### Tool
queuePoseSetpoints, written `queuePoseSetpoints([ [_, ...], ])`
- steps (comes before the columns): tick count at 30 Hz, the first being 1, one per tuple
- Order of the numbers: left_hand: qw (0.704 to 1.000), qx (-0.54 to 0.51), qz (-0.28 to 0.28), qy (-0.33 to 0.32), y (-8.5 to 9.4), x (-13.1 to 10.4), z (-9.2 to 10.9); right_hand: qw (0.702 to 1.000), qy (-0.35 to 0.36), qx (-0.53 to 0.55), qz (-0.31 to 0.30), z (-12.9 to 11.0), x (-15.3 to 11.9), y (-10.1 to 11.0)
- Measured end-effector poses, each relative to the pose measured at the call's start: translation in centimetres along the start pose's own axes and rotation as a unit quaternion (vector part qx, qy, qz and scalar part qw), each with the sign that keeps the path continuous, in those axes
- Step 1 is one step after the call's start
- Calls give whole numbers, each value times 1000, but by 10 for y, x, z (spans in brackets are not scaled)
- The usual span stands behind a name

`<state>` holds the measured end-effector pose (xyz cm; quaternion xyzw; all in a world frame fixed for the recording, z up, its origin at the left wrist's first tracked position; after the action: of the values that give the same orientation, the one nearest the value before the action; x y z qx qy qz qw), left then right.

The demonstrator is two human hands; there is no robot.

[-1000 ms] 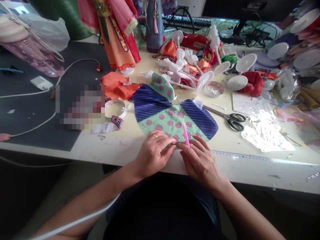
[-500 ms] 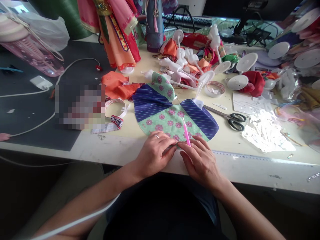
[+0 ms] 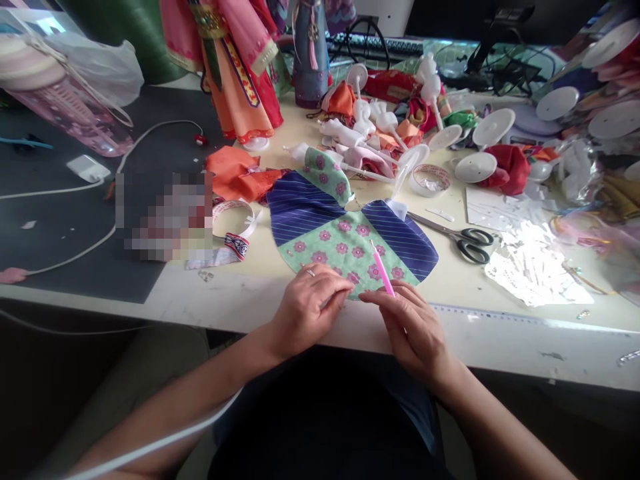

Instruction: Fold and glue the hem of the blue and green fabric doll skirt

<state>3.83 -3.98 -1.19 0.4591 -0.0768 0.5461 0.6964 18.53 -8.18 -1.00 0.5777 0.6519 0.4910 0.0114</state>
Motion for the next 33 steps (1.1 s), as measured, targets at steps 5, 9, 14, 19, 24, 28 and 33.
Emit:
queuePoseSetpoints([
  [5, 1000, -16, 5, 18, 2, 1, -2, 1000, 14, 25, -6, -2, -1, 4],
  [9, 998, -35, -4, 44, 1, 1, -5, 999, 31, 29, 14, 0, 0, 9],
  [14, 992, -72, 4, 98, 2, 0, -11, 999, 5, 20, 43, 7, -1, 13],
  [19, 983, -91, 4, 158, 2, -1, -17, 994, -18, 67, 91, 8, -4, 19],
  [24, 986, -79, -3, 148, 2, -2, -17, 986, -27, 146, 81, 8, -5, 19],
  [28, 988, -76, -5, 134, 1, -2, -16, 979, -24, 184, 90, 8, -5, 20],
  [33, 988, -79, -13, 130, 0, -1, -16, 976, -13, 190, 107, 9, -7, 21],
])
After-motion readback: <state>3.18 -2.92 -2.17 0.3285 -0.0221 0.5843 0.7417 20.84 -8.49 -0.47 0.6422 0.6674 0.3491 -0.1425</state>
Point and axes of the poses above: each hand's wrist, its own x-axis towards the middle knuckle, its own y-axis out of the back of the hand, z = x × y, the point moved 6 cm from there along x, towards the middle knuckle, and after that the axes turned 2 degrees about z, right-handed, at the moved point
